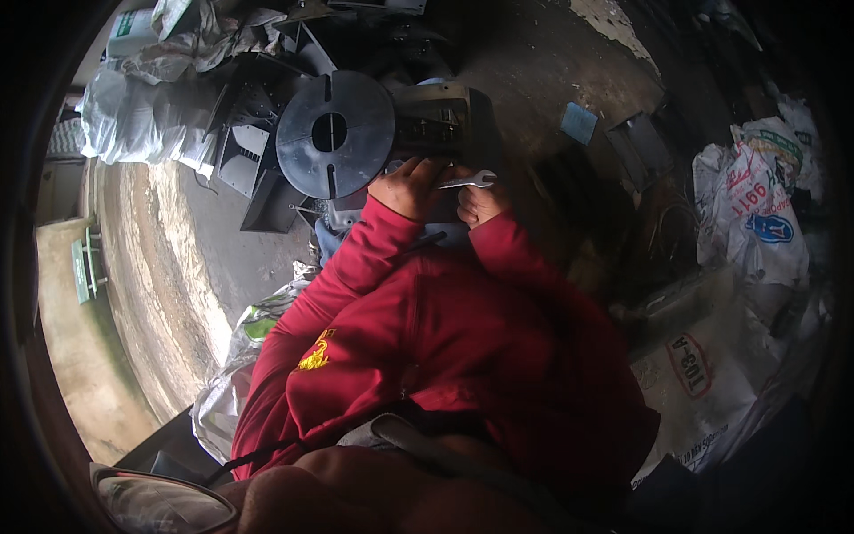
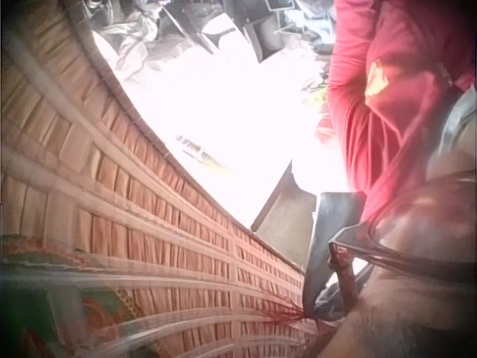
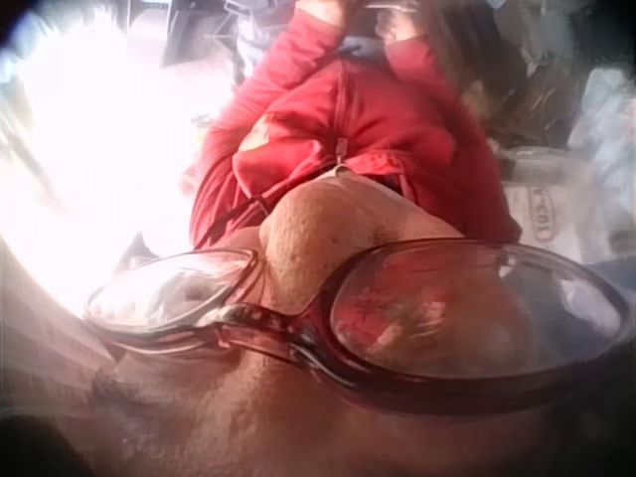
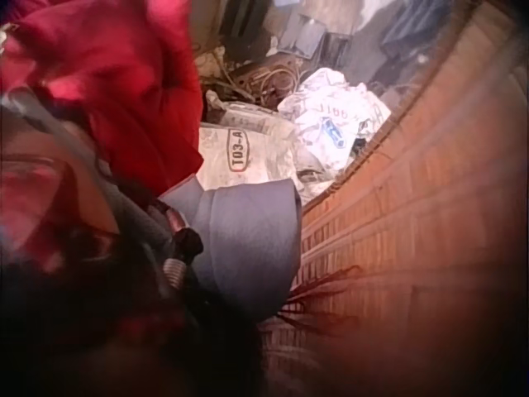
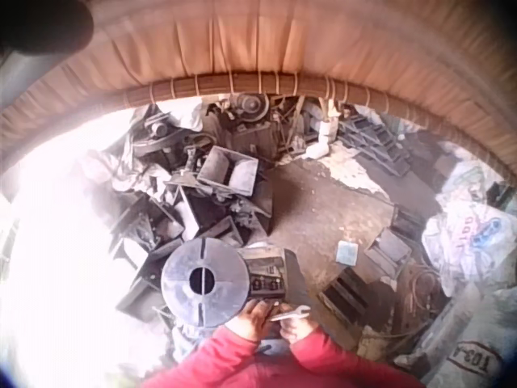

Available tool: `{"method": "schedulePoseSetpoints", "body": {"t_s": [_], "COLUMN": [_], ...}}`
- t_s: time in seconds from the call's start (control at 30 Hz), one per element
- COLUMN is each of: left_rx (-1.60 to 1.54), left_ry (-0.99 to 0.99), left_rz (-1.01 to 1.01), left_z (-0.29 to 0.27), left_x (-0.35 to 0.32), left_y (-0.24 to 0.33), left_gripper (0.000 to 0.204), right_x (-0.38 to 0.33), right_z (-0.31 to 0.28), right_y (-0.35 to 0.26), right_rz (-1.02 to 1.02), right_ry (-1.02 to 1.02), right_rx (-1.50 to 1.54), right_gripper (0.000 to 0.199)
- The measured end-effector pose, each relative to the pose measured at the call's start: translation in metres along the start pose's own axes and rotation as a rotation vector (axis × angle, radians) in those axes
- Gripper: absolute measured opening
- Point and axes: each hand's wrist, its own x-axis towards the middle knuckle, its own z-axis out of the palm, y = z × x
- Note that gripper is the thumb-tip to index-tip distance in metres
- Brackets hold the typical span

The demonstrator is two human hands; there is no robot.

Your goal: The person assembles a metal fixture by attaching a circular metal plate to a rectangular housing using bolts and a wrench. They insert bolts, tighten them with a wrench, and adjust the plate's position to secure it.

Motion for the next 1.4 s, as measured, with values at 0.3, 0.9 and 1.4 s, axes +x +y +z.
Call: {"method": "schedulePoseSetpoints", "body": {"t_s": [0.3, 0.9, 1.4], "left_rx": [-0.042, -0.07, -0.127], "left_ry": [0.116, 0.046, 0.095], "left_rz": [0.013, -0.058, -0.036], "left_z": [-0.003, 0.013, 0.013], "left_x": [0.0, -0.008, -0.01], "left_y": [0.004, -0.001, -0.002], "left_gripper": [0.02, 0.021, 0.021], "right_x": [-0.002, -0.003, 0.001], "right_z": [0.023, 0.023, 0.019], "right_y": [-0.014, -0.022, -0.024], "right_rz": [0.045, 0.095, 0.128], "right_ry": [0.05, 0.157, 0.115], "right_rx": [-0.25, -0.233, -0.228], "right_gripper": [0.03, 0.021, 0.02]}}
